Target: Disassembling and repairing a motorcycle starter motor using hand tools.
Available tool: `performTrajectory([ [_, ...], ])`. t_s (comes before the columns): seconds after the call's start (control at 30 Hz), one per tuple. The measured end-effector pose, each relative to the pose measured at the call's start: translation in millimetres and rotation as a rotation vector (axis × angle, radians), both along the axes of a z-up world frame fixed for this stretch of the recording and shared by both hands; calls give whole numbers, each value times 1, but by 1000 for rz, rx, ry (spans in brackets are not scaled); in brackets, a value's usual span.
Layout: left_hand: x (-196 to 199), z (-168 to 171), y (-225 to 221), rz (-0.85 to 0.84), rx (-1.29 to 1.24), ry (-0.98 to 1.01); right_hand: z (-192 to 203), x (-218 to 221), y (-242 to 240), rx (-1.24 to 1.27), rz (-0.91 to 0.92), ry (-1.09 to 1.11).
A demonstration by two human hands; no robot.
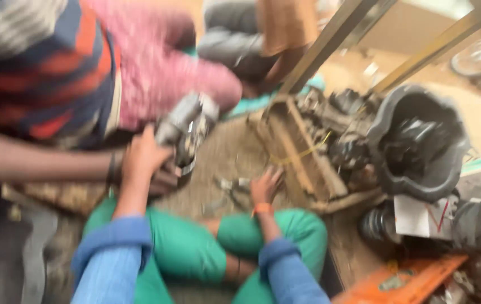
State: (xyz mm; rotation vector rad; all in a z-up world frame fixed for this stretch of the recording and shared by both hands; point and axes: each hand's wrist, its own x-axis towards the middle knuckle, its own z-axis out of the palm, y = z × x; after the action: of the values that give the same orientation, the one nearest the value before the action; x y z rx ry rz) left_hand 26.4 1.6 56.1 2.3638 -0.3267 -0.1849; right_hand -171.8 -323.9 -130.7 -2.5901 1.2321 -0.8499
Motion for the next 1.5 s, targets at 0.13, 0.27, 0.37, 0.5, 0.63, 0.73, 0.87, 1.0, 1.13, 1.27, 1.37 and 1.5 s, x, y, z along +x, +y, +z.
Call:
performTrajectory([
  [0.13, 5, 17, 3, -131, 75, 187, 5, -2, 38, 62, 271, -15],
  [0.27, 9, -3, -12, -65, -125, 44, 18, 28, 52, 408, 446, -49],
  [0.37, 9, -12, -14, -95, -210, 52, 10, 60, 45, 832, 426, -98],
  [0.5, 5, 4, -6, -180, -190, 109, -1, 125, 41, 1244, 789, -499],
  [0.63, 3, 27, -4, -172, -51, 206, 66, 167, 75, 1881, 873, -733],
  [0.73, 0, 42, -3, -158, 15, 218, 53, 173, 75, 1977, 885, -759],
  [0.87, 4, 42, -2, -148, 75, 247, 44, 166, 90, 2078, 827, -820],
  [1.0, 17, 40, 0, -149, 94, 280, 59, 164, 100, 1994, 797, -883],
  [1.13, 18, 39, 6, -192, 43, 139, 76, 146, 79, 1659, 742, -652],
  [1.27, 6, 35, 7, -201, 40, 88, 55, 98, 30, 1257, 685, -194],
  [1.37, 0, 34, 8, -205, -11, 106, 71, 65, 41, 850, 750, 458],
  [1.5, -1, 26, 12, -223, -36, 37, 50, 11, 77, 325, 1013, 765],
])
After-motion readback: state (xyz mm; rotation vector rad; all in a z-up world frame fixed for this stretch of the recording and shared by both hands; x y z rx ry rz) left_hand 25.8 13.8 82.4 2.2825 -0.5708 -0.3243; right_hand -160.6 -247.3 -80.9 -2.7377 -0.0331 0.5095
